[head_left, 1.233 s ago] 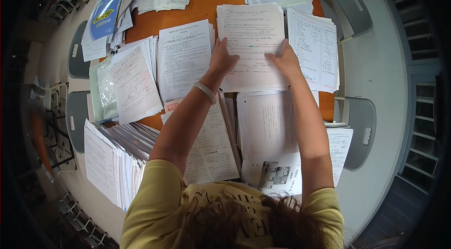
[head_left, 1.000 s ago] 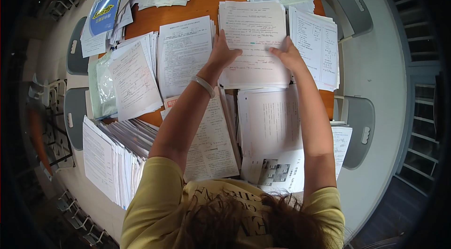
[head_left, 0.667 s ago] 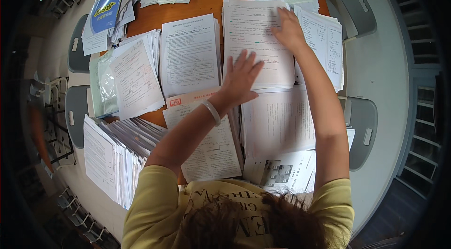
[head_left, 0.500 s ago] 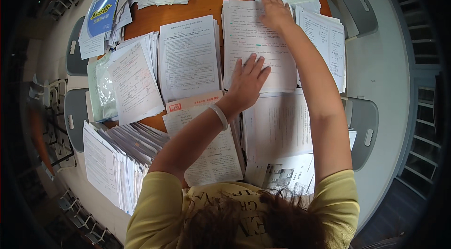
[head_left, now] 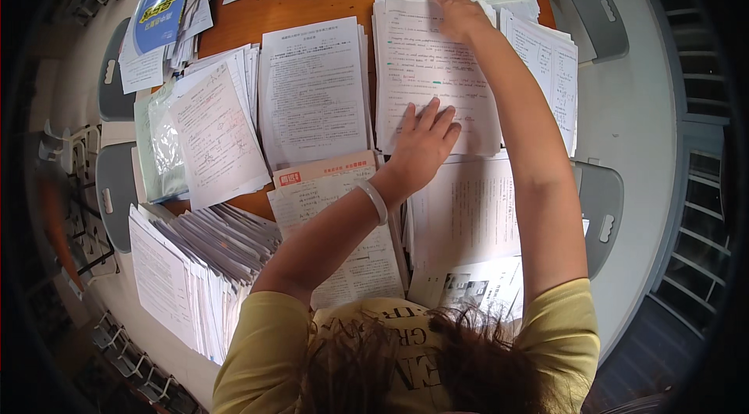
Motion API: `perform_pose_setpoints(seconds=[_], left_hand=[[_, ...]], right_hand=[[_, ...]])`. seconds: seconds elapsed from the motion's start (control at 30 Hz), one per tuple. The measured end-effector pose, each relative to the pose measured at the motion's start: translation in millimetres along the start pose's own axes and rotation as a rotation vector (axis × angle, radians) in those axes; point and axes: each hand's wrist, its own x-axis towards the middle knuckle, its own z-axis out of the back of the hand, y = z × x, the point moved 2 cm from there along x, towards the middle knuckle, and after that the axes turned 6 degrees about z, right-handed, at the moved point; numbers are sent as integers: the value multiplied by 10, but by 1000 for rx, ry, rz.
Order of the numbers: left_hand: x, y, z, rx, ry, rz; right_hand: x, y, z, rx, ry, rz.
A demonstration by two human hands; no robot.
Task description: Sort and organize a large pile of documents and pamphlets on a table.
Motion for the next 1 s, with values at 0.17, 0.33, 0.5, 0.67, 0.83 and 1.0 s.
perform_pose_setpoints(seconds=[0.17,0.33,0.5,0.67,0.83,1.0], left_hand=[[-50,83,209,-235,8,50],[-314,500,80,-509,-252,571],[-229,525,42,-1106,4,678],[-336,730,39,-723,-166,653],[-1184,722,929,-818,-395,644],[-2579,498,1154,-975,-395,835]], right_hand=[[-615,-183,-126,118,-407,24],[-1532,-443,-449,598,-342,-186],[-1902,-217,-637,873,-173,-384],[-1955,-286,-513,805,-395,-364],[-2661,336,-304,838,-458,-120],[-3271,1276,-736,904,-116,152]])
